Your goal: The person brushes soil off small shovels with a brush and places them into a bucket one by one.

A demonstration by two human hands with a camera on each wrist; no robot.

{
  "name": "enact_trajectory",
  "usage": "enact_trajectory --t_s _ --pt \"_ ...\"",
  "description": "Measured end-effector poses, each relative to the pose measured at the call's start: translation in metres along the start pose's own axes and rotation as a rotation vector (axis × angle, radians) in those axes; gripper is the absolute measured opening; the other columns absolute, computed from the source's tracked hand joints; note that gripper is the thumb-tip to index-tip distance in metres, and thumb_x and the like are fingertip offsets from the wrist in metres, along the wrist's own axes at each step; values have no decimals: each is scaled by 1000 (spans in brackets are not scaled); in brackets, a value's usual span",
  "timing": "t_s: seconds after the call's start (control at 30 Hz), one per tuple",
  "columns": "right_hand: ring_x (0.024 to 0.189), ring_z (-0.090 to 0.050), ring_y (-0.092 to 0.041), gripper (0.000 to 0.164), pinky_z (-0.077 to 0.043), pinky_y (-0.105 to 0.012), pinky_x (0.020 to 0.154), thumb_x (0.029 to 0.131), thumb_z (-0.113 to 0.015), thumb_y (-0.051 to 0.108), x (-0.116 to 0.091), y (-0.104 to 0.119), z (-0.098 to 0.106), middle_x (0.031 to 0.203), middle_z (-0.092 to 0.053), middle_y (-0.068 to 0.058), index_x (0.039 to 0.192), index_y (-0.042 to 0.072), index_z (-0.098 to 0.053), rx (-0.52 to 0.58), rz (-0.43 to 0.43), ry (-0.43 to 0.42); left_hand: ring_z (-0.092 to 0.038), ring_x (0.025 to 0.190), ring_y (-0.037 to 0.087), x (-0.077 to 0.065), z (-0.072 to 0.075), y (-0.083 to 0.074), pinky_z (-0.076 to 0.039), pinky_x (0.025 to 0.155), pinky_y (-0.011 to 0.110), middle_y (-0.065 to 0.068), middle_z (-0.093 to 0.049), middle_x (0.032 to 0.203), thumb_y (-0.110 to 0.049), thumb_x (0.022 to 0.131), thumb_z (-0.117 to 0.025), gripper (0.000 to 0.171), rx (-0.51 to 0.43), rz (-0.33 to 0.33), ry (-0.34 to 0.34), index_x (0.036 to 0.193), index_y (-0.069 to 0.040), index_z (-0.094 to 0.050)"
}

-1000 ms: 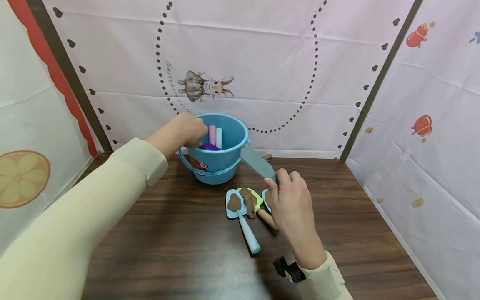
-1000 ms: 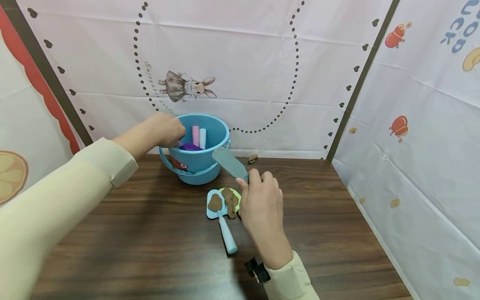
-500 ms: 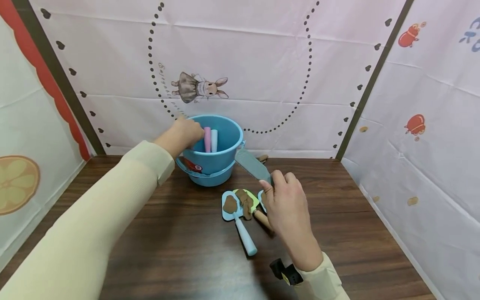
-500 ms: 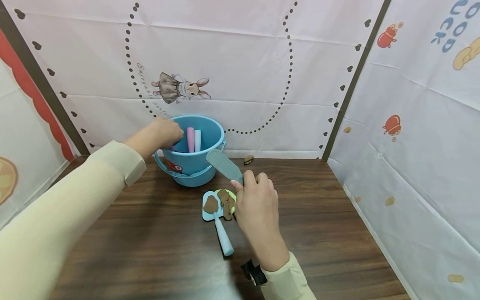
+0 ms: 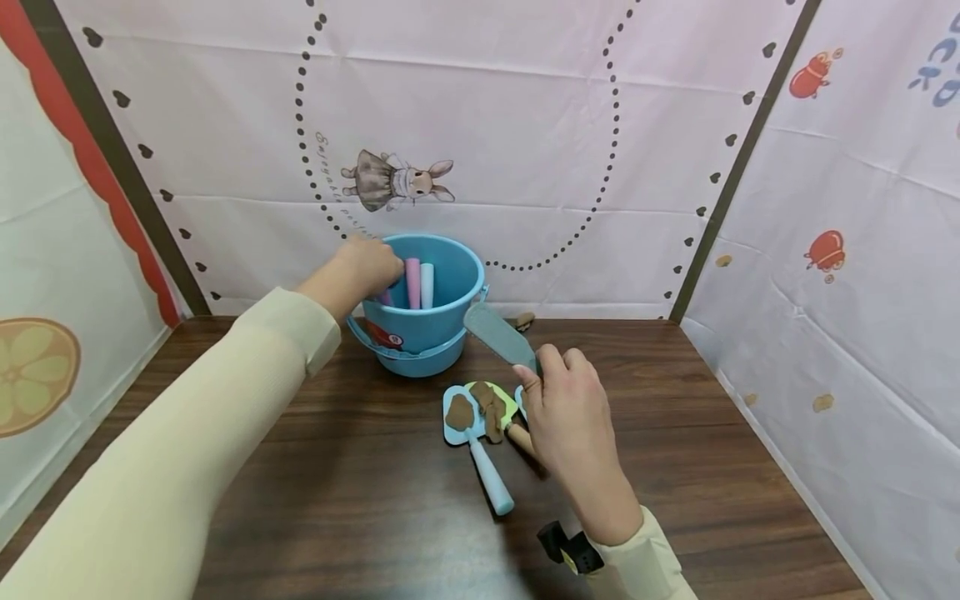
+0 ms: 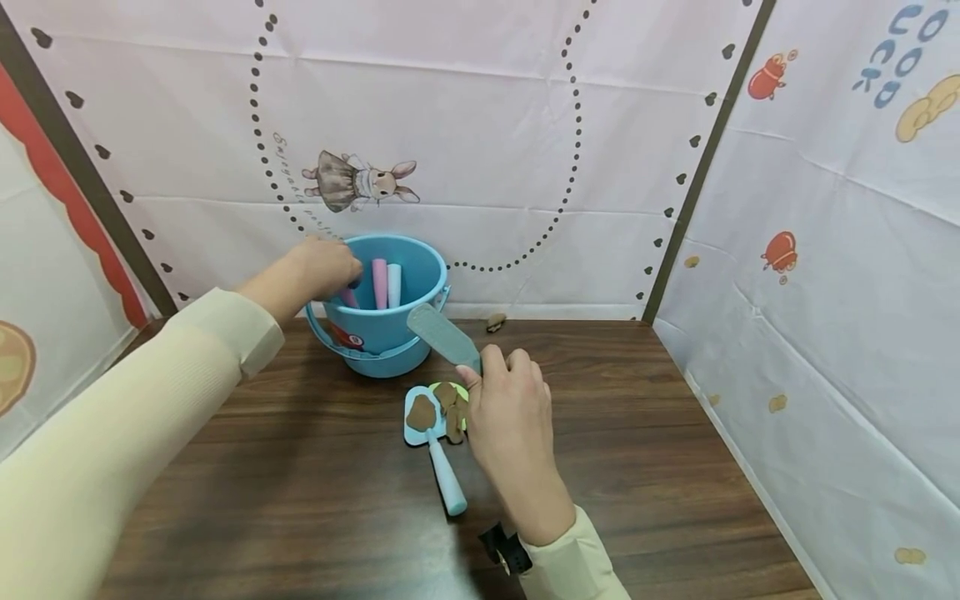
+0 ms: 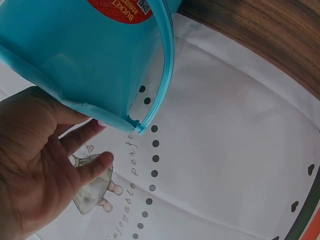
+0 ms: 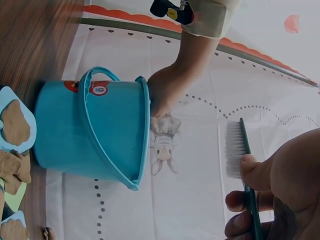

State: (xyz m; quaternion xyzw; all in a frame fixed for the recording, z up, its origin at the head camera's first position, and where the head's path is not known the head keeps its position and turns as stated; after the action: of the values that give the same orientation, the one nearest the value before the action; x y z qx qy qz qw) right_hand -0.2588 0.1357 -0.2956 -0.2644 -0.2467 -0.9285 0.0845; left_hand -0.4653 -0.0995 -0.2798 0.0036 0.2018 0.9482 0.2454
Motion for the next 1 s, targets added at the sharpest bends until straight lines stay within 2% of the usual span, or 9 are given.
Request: enact_trajectory --t_s 0.1,0.2,0.3,0.4,0.5,0.6,0.7,0.83,1.0 --pt "63 -40 -22 30 -37 -34 57 102 -59 37 -1 2 0 77 -42 -7 97 7 -59 4 7 1 -62 105 38 -6 -2 3 -45 98 67 16 -71 113 -3 87 -76 25 -15 20 3 111 -10 -74" --pt "63 -40 -21 31 -37 -34 57 102 -59 37 -2 3 0 76 -42 -7 97 7 -59 11 13 3 -57 122 44 -16 -2 4 -42 99 71 20 -65 130 -1 88 -74 43 -54 43 -24 129 -12 -68" --pt "63 -40 -21 30 -37 -34 56 101 -59 37 -3 3 0 76 -43 -7 97 7 -59 12 23 -7 -53 126 47 -33 -2 3 -43 97 71 22 -60 136 -2 89 -72 53 -113 75 -81 139 -14 -61" --pt "62 -40 -21 30 -37 -33 56 101 -60 36 -3 4 2 76 -42 -7 97 7 -59 5 32 -24 -50 129 47 -59 -2 -3 -42 96 72 21 -56 141 -9 94 -67 51 -203 126 -165 144 -15 -56" --pt "61 -39 -21 29 -37 -33 55 101 -60 36 -2 5 3 75 -41 -6 96 7 -58 4 50 -29 -46 134 47 -93 -2 -12 -39 98 74 20 -52 147 -21 101 -60 48 -313 179 -256 147 -15 -52" --pt "61 -38 -21 29 -36 -33 55 101 -60 35 -2 7 3 74 -41 -6 94 7 -57 3 62 -23 -47 134 46 -126 1 -26 -41 100 71 20 -52 146 -29 101 -61 49 -413 190 -354 147 -12 -52" --pt "61 -39 -21 30 -36 -33 55 101 -59 36 -1 7 3 74 -40 -6 93 7 -57 2 61 -14 -50 133 43 -154 2 -38 -42 104 65 20 -54 144 -31 101 -64 52 -538 184 -419 147 -10 -51" --pt "62 -39 -21 29 -37 -33 55 102 -58 36 -1 7 1 74 -41 -6 94 8 -58 4 53 8 -47 137 40 -179 -5 -43 -38 109 62 16 -53 147 -32 101 -63 53 -681 211 -459 148 -11 -50" --pt "62 -40 -21 28 -37 -33 55 102 -58 35 -3 8 -2 74 -42 -6 96 7 -59 9 51 19 -45 138 41 -194 -15 -40 -36 110 64 17 -53 147 -34 101 -63 53 -730 270 -470 148 -11 -51"
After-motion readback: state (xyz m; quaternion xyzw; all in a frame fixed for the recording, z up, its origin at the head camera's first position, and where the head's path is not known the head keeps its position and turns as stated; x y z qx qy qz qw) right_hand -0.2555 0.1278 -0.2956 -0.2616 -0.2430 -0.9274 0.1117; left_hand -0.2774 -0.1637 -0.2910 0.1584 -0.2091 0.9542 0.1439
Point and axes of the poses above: each hand's wrist, its own x-axis towards the middle knuckle, its own z-axis out of the back of the hand, y = z × x, the point moved 8 cm from there along x, towards the middle knuckle
